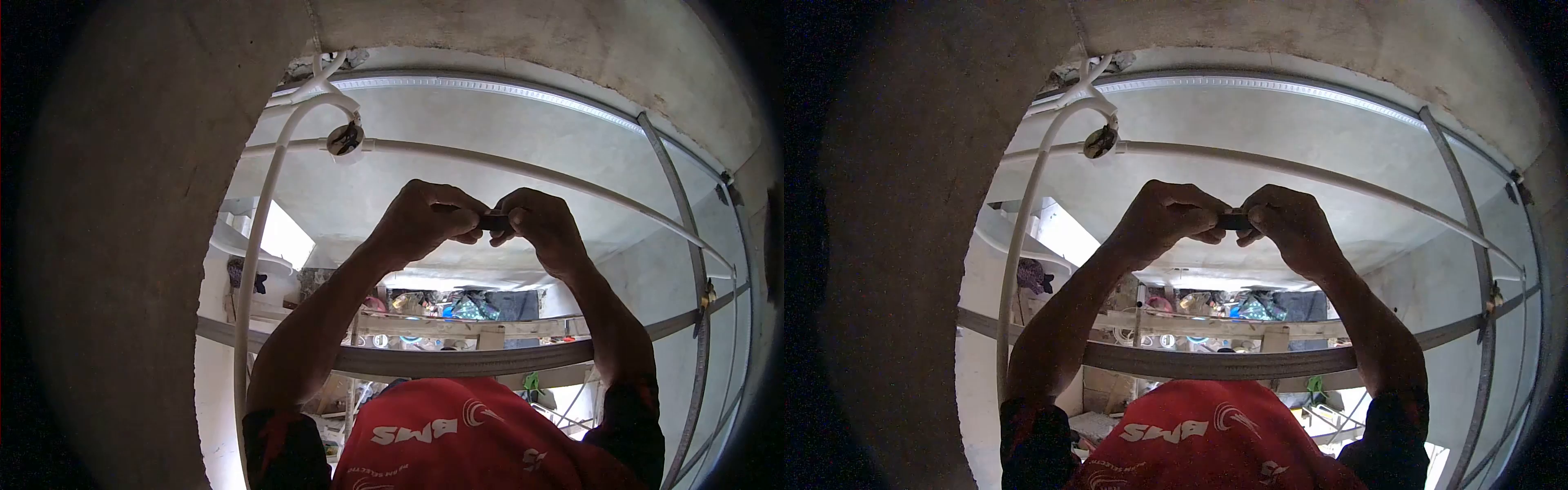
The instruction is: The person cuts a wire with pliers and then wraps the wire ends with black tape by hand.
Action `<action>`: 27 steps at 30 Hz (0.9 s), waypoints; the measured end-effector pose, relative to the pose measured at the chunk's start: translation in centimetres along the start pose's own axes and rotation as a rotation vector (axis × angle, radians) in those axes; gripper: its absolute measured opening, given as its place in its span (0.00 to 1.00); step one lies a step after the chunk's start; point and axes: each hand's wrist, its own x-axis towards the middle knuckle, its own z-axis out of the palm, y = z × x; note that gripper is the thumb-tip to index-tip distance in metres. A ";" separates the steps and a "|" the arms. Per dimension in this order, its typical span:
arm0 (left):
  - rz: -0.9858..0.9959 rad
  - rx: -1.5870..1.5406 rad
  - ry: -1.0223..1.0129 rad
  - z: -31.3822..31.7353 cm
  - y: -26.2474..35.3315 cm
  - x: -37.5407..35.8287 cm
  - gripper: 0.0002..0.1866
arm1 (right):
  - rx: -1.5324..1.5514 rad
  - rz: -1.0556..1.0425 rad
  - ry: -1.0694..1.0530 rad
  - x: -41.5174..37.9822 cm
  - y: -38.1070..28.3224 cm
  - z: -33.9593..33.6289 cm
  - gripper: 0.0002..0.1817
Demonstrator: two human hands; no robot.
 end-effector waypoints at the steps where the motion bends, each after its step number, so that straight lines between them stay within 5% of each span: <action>1: 0.001 -0.001 0.003 0.0 -0.2 0.0 0.11 | -0.001 0.000 -0.003 0.0 0.1 0.2 0.14; 9: 0.046 -0.141 0.105 0.8 -1.1 0.3 0.12 | -0.213 -0.049 0.163 -0.1 0.1 1.1 0.12; 19: 0.051 -0.208 0.174 1.4 0.2 0.5 0.13 | -0.121 -0.073 0.289 0.0 -0.3 1.0 0.09; 27: 0.030 -0.327 0.187 1.1 -1.2 0.6 0.12 | -0.504 -0.236 0.299 -0.1 -0.1 1.4 0.08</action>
